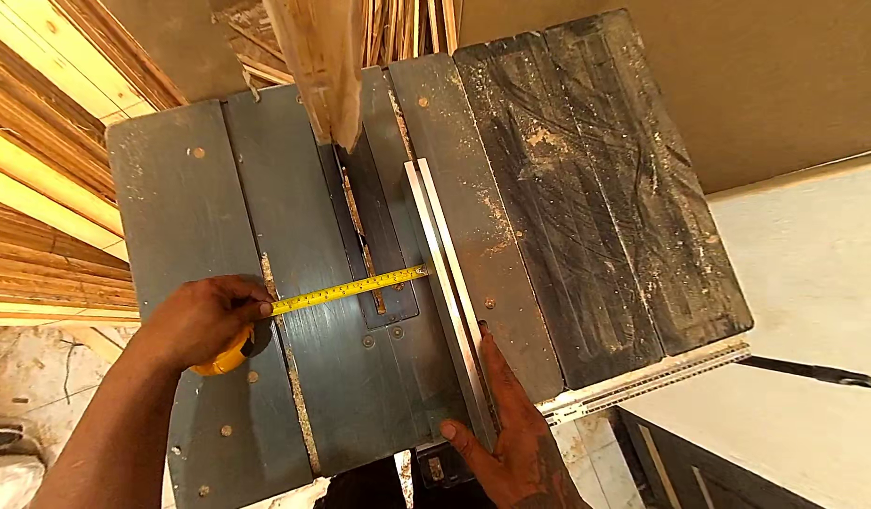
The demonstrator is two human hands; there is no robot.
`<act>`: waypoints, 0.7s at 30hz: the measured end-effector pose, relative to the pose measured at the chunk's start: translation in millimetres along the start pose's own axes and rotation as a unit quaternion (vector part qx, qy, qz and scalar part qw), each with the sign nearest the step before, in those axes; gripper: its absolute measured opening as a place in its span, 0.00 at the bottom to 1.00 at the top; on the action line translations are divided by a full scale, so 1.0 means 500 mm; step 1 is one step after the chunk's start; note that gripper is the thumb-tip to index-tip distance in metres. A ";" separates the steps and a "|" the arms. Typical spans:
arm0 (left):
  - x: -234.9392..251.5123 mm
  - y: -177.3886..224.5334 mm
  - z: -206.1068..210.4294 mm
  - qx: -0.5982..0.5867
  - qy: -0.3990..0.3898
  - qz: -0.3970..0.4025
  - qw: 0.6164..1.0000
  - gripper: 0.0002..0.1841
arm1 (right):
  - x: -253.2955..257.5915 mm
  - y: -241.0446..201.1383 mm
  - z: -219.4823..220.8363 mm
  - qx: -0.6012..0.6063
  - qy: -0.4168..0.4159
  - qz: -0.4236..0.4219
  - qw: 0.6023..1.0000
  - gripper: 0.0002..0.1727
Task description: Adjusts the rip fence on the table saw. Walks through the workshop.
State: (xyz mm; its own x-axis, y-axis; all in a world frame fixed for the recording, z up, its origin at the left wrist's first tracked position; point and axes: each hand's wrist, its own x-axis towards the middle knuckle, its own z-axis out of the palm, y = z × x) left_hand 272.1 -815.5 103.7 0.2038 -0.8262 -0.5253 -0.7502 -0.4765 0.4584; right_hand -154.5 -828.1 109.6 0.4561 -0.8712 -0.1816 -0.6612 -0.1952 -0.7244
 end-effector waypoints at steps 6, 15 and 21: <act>-0.002 -0.002 0.001 -0.004 0.008 0.010 1.000 0.04 | 0.000 -0.001 -0.002 0.002 -0.004 0.005 1.000 0.59; -0.003 -0.012 0.006 -0.004 0.018 0.020 1.000 0.04 | 0.000 0.000 -0.001 0.005 0.008 0.002 1.000 0.60; -0.004 -0.013 0.008 -0.012 0.021 0.029 0.999 0.04 | -0.013 -0.021 -0.009 0.025 0.053 0.032 0.998 0.59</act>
State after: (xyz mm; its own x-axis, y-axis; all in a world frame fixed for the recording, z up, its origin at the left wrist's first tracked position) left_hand 274.1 -809.8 98.9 0.1870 -0.8641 -0.4674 -0.7458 -0.4345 0.5050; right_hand -153.2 -822.1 121.2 0.3465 -0.9243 -0.1602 -0.6558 -0.1166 -0.7459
